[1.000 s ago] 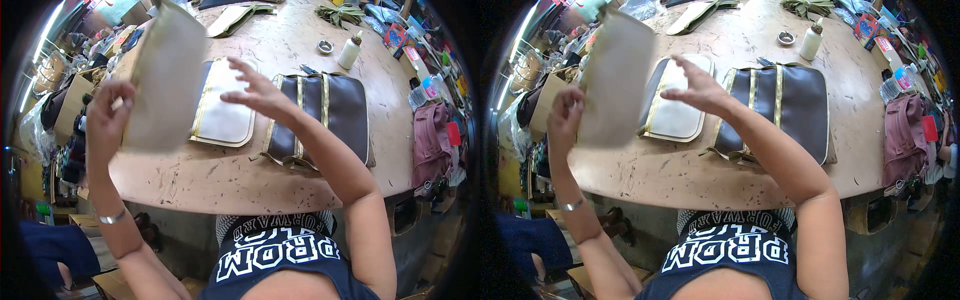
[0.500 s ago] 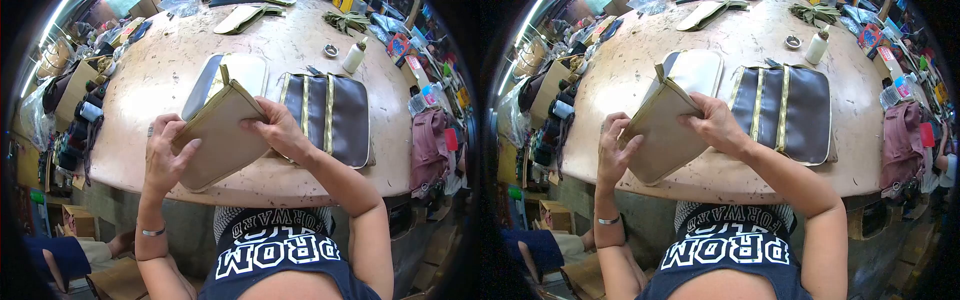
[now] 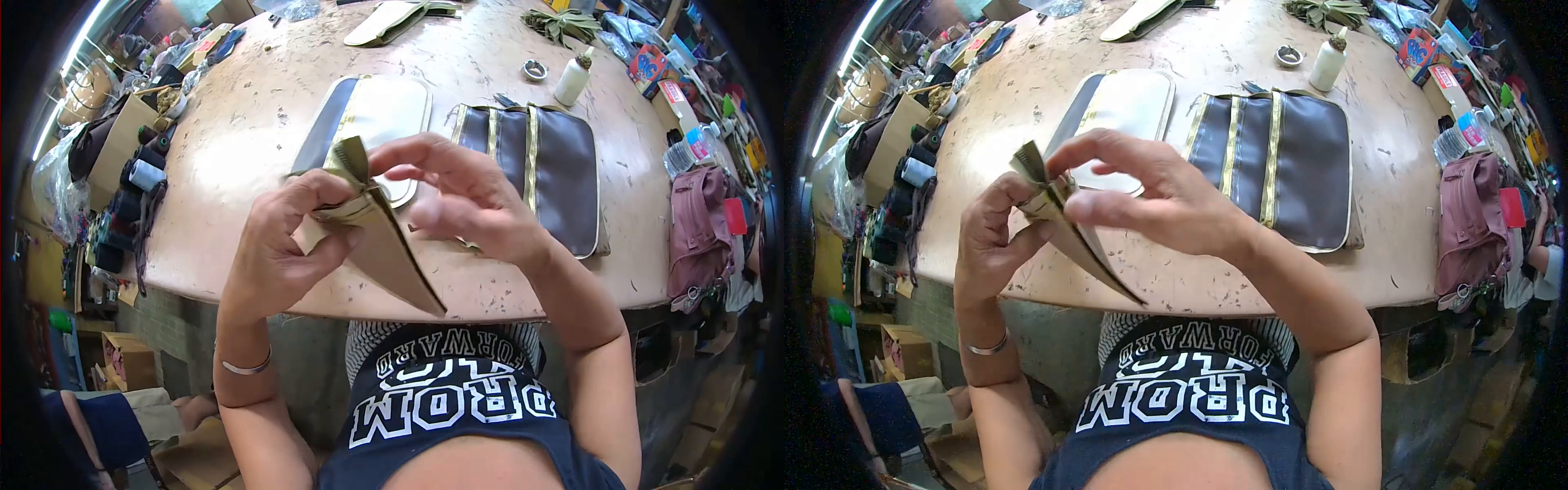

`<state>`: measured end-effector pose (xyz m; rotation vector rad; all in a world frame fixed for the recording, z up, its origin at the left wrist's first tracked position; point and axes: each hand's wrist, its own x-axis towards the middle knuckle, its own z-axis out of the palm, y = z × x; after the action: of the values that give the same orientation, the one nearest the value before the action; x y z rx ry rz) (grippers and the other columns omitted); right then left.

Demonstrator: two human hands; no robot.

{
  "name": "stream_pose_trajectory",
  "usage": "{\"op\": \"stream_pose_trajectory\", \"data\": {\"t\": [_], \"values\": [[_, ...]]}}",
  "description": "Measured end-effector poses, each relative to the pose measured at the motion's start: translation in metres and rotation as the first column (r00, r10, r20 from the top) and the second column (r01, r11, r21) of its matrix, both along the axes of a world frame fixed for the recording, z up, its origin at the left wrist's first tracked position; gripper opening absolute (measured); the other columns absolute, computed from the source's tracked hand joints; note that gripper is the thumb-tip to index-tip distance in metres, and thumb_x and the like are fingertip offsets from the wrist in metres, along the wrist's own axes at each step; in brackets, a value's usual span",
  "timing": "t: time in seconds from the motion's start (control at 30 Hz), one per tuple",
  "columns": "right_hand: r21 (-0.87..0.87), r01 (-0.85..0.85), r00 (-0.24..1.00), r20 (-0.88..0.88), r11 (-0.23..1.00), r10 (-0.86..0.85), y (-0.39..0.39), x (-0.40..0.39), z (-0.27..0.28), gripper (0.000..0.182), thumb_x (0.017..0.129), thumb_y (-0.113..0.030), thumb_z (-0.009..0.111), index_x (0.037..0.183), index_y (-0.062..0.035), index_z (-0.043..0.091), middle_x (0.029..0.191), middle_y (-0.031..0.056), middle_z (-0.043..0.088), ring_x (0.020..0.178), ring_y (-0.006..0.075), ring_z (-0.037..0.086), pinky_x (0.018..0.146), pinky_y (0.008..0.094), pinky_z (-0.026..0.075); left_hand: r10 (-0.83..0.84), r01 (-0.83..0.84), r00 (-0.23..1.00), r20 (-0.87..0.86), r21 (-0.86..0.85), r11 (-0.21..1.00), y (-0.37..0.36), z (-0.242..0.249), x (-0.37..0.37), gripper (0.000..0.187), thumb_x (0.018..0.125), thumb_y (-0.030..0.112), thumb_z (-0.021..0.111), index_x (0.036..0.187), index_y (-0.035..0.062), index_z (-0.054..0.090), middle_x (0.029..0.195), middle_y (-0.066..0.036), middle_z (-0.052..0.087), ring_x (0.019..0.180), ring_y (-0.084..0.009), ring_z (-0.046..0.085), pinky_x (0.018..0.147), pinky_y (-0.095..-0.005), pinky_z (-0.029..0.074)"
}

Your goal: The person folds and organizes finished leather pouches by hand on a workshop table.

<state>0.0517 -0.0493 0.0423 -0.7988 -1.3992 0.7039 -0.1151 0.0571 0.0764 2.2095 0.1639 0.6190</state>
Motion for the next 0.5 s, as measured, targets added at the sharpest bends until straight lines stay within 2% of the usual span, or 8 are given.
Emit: {"op": "stream_pose_trajectory", "data": {"t": [0.03,0.07,0.13,0.2,0.3,0.4,0.5], "values": [[0.003,0.013,0.999,0.035,1.0,-0.013,0.002,-0.003,0.0,0.037,0.079,-0.028,0.058,0.106,-0.0038,0.053,0.101,0.0072,0.056,0.098,0.0157,0.051,0.083,0.0324,0.041,0.035,-0.035,0.999,0.01,-0.055,0.998,-0.001,-0.003,-0.003,0.021,0.065,-0.003,0.059,0.084,-0.001,0.053,0.076,-0.006,0.057,0.073,-0.0122,0.053,0.069,-0.0249,0.042],[0.008,0.022,0.997,0.071,1.0,-0.023,0.003,-0.005,0.0,0.038,0.078,-0.029,0.06,0.106,-0.0043,0.053,0.1,0.0072,0.056,0.098,0.0165,0.051,0.082,0.0325,0.041,0.053,-0.049,0.998,0.027,-0.14,0.989,-0.003,-0.004,-0.006,0.021,0.065,-0.002,0.06,0.085,-0.0009,0.053,0.077,-0.006,0.057,0.074,-0.012,0.053,0.07,-0.0249,0.042],[-0.052,-0.026,0.998,0.054,0.998,0.029,0.001,-0.008,0.003,0.038,0.078,-0.021,0.061,0.11,-0.0029,0.05,0.109,0.0075,0.052,0.103,0.0154,0.047,0.085,0.0306,0.037,0.098,-0.077,0.994,0.054,-0.308,0.948,-0.007,-0.006,-0.012,0.023,0.066,0.0,0.062,0.087,-0.0008,0.054,0.077,-0.004,0.057,0.075,-0.0115,0.052,0.071,-0.0249,0.041],[-0.068,-0.04,0.996,0.081,0.997,0.045,0.002,-0.013,0.005,0.039,0.078,-0.018,0.062,0.111,-0.0023,0.049,0.113,0.0078,0.05,0.105,0.0149,0.046,0.086,0.0294,0.035,0.062,-0.027,0.995,0.081,-0.375,0.926,-0.009,-0.005,-0.017,0.024,0.066,0.002,0.063,0.088,-0.001,0.055,0.079,-0.004,0.057,0.077,-0.0115,0.052,0.072,-0.0246,0.041],[-0.011,-0.003,0.984,0.18,1.0,0.005,0.005,-0.021,0.004,0.038,0.079,-0.019,0.061,0.111,-0.0024,0.05,0.112,0.0084,0.051,0.102,0.0152,0.048,0.083,0.0293,0.038,0.138,-0.107,0.99,0.043,-0.419,0.902,-0.02,0.002,-0.022,0.027,0.068,0.006,0.065,0.091,-0.0016,0.055,0.082,-0.005,0.058,0.078,-0.0107,0.052,0.074,-0.0237,0.041],[0.067,0.038,0.993,0.104,0.997,-0.045,0.011,-0.035,-0.005,0.034,0.079,-0.025,0.06,0.106,-0.0067,0.052,0.099,0.0084,0.056,0.094,0.0192,0.052,0.079,0.0334,0.042,0.214,-0.208,0.976,-0.035,-0.426,0.881,-0.021,0.006,-0.028,0.031,0.067,0.01,0.068,0.093,-0.0022,0.056,0.084,-0.005,0.059,0.079,-0.0099,0.053,0.075,-0.0231,0.041],[0.057,0.057,0.993,0.1,0.997,-0.062,0.01,-0.04,-0.006,0.032,0.078,-0.02,0.06,0.106,-0.0048,0.052,0.099,0.0093,0.056,0.093,0.0204,0.053,0.078,0.0343,0.043,0.235,-0.232,0.971,-0.051,-0.461,0.857,-0.022,0.007,-0.031,0.031,0.067,0.011,0.069,0.092,-0.0023,0.057,0.085,-0.005,0.059,0.079,-0.0101,0.053,0.075,-0.0229,0.041]]}}
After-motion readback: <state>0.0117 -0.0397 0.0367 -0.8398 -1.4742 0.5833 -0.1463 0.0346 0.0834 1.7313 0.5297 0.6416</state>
